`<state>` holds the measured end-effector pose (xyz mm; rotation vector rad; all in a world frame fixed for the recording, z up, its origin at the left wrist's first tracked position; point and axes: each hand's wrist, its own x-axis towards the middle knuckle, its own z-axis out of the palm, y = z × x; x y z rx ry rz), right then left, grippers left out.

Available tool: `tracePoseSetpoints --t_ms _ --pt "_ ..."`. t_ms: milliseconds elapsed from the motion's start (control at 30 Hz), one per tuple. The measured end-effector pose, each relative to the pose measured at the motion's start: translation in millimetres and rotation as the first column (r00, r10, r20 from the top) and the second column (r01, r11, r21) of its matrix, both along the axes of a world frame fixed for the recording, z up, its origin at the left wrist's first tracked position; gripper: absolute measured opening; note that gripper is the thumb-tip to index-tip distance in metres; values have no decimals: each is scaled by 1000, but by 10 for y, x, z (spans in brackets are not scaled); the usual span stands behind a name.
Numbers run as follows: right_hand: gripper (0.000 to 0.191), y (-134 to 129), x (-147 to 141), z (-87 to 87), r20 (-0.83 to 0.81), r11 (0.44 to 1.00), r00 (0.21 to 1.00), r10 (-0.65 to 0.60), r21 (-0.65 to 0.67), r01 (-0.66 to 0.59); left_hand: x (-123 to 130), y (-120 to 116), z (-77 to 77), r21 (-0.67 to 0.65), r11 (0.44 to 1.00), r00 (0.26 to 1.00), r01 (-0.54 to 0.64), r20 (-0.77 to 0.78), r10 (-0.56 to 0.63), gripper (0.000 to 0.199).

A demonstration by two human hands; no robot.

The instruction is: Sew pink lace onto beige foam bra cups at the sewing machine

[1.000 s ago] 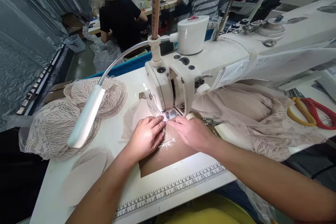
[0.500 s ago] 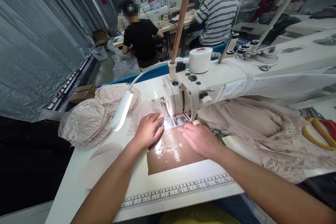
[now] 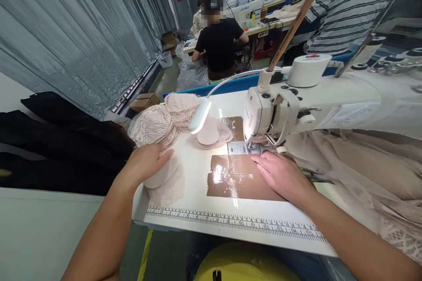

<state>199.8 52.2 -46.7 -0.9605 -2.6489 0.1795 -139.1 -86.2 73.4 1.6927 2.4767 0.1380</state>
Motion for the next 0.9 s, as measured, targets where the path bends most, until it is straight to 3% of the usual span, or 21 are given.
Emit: tracePoseSetpoints --t_ms 67,100,167,233,267,333,400,433,467,533,667,767,900 --pt "37 -1 -4 2 -3 1000 1000 -2 -6 2 -197 -298 -146 -63 970 967 -236 -113 228 56" --pt "37 -4 -7 10 -6 1000 1000 0 -10 0 -274 -417 -254 -64 955 953 -291 -109 283 56" --pt "37 -11 -15 38 -11 1000 1000 1 -16 -1 -347 -581 -483 -31 966 966 -258 -13 258 47" --pt "36 -16 -19 70 -14 1000 1000 0 -25 0 -277 -649 -659 72 980 937 -187 314 156 38" --pt "35 -17 -18 82 -19 1000 1000 0 -32 -1 -187 -647 -706 109 980 857 -166 507 89 36" --pt "33 -18 -10 96 -49 998 999 -5 -56 2 76 -572 -712 89 991 580 -98 814 -16 33" --pt "31 -22 8 103 -119 994 992 -31 -103 18 390 -404 -639 72 995 321 66 943 -90 31" --pt "30 -27 21 109 -170 991 984 -52 -131 30 544 -290 -596 95 984 241 153 962 -130 35" --pt "29 -35 36 119 -228 987 971 -73 -154 38 688 -160 -564 124 964 207 234 963 -174 43" --pt "26 -53 69 155 -347 983 932 -105 -178 44 931 123 -553 187 920 252 345 926 -283 55" --pt "28 -78 125 237 -459 983 888 -19 -173 -68 1231 622 -691 197 882 590 428 678 -438 46" --pt "27 -80 134 251 -328 963 936 127 -186 -196 1317 845 -769 164 868 719 470 500 -483 25" --pt "27 -93 92 247 -133 974 984 121 -176 -144 1320 1001 -800 168 874 830 456 274 -486 13"
